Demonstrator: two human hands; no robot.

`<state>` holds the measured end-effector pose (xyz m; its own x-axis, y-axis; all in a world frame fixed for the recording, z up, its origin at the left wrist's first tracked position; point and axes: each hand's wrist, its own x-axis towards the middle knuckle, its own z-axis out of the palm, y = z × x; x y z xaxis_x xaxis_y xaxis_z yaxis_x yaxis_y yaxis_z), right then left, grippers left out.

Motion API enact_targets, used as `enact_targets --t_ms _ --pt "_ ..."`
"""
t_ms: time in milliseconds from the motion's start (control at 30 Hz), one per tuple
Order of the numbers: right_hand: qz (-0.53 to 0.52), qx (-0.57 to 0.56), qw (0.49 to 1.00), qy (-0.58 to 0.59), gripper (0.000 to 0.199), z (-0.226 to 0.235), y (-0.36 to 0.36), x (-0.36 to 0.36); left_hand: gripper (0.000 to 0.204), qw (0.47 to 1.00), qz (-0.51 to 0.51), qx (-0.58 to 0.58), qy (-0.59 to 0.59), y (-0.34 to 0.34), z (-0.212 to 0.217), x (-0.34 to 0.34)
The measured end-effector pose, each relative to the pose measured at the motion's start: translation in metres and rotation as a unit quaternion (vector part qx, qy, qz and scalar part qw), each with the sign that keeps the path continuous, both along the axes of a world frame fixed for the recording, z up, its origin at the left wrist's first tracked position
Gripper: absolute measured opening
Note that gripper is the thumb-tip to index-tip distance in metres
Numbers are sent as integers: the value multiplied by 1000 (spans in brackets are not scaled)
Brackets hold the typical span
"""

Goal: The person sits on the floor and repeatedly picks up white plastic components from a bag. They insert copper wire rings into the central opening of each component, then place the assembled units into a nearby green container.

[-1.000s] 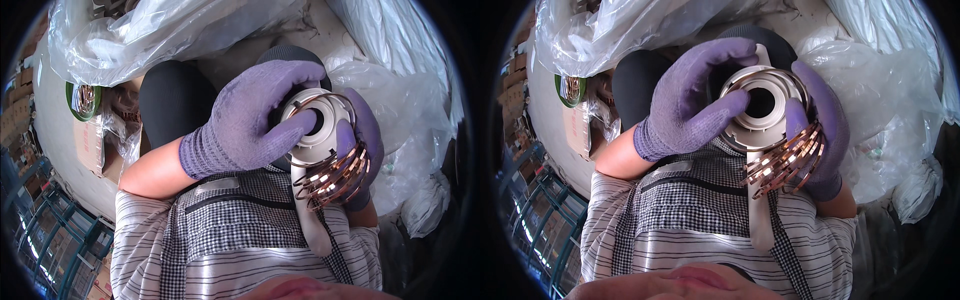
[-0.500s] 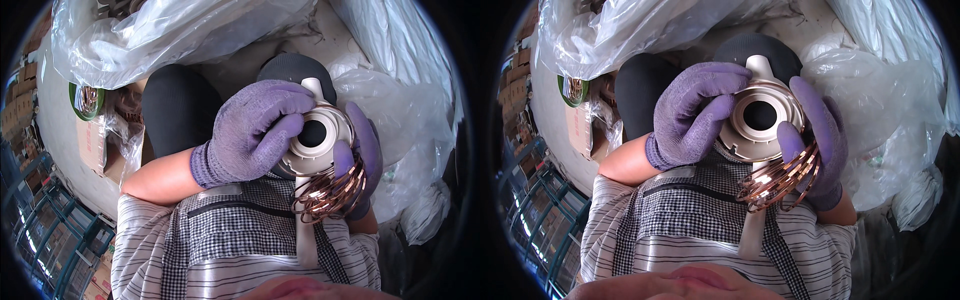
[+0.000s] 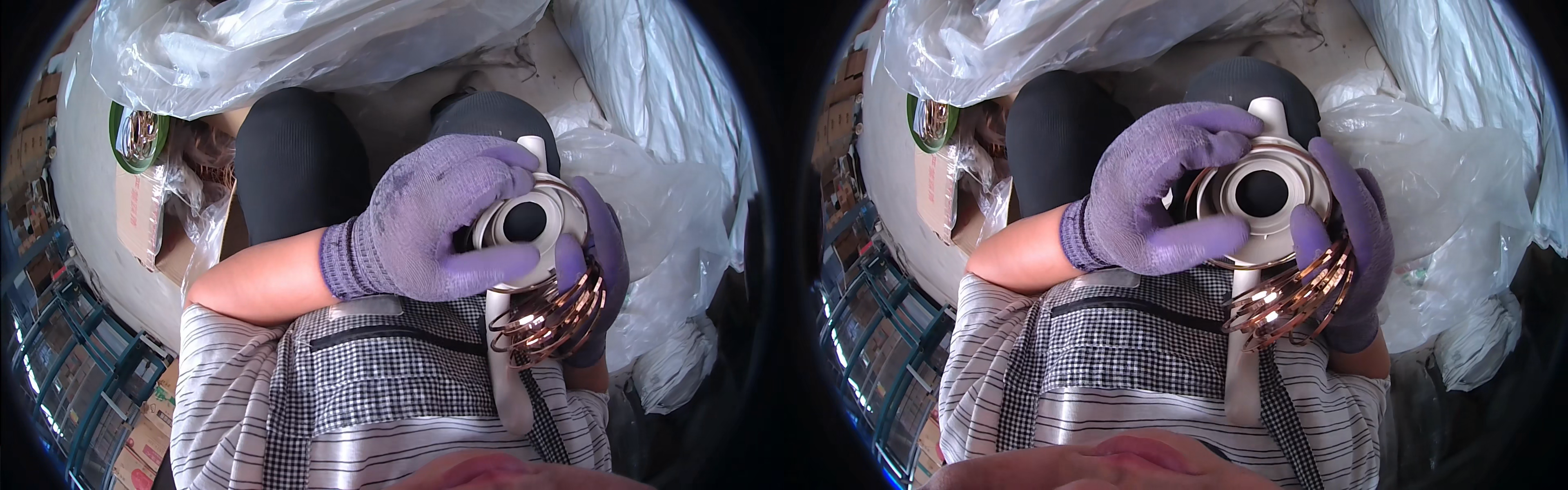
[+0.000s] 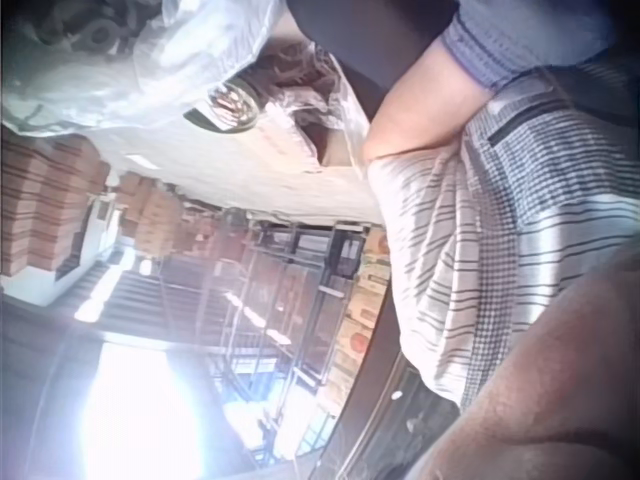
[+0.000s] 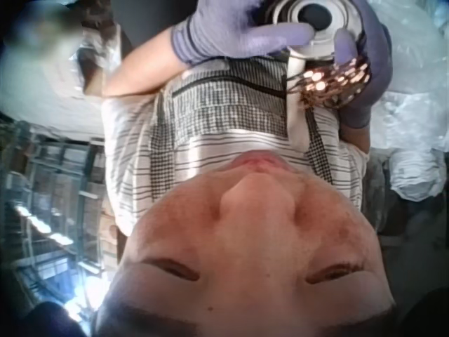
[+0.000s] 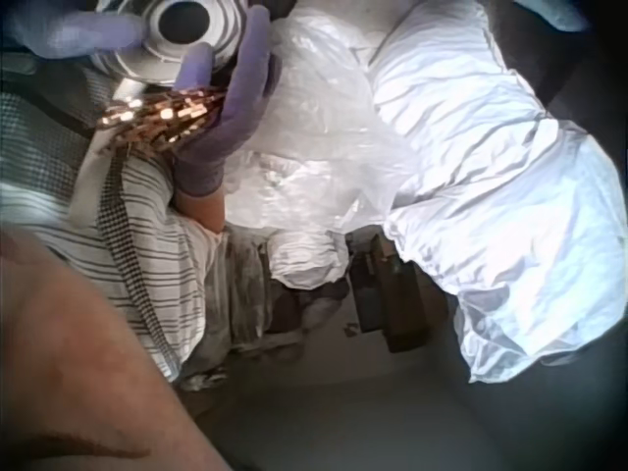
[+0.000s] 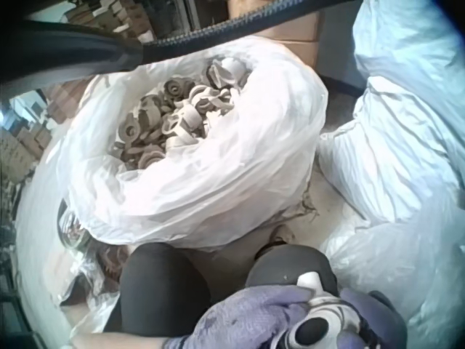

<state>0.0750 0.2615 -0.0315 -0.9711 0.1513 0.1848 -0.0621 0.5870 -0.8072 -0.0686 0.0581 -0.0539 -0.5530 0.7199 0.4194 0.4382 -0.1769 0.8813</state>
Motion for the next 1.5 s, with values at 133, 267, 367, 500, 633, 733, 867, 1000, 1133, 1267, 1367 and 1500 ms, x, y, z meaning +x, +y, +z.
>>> enact_targets --t_ms 133,267,367,500,633,733,867,1000,1133,1267,1367,1500 --pt "-50 -72 987 -133 53 22 -5 -1 86 999 -18 4 32 0 -2 1" --pt "-12 -112 987 -117 58 23 -2 -1 92 998 -27 -17 46 -2 -3 2" --pt "-56 -162 975 -144 58 19 -2 6 95 997 -37 -19 68 1 -7 -3" --pt "-76 -268 953 -118 60 -6 -3 13 100 996 -18 3 87 1 -21 0" --pt "-79 -386 918 -48 63 -59 -15 25 108 988 8 -69 141 -3 -12 -1" --pt "-67 -395 916 -31 63 -67 -14 21 108 989 6 -64 131 -1 -16 1" --pt "-41 -405 914 -5 65 -77 -13 19 102 992 16 -22 125 1 -25 2" --pt "-45 -430 902 -8 64 -68 -13 14 98 989 41 20 144 5 -32 0" --pt "-25 -369 929 -17 56 -42 -11 6 102 992 8 -11 127 1 -23 1" --pt "2 -264 963 -63 53 -45 -2 8 90 989 31 -66 126 -1 4 14" --pt "22 -153 986 -57 53 -45 1 6 95 983 35 -104 150 -2 8 21" --pt "-17 -295 955 -26 61 -51 -7 2 101 976 38 -114 180 -4 -16 18"
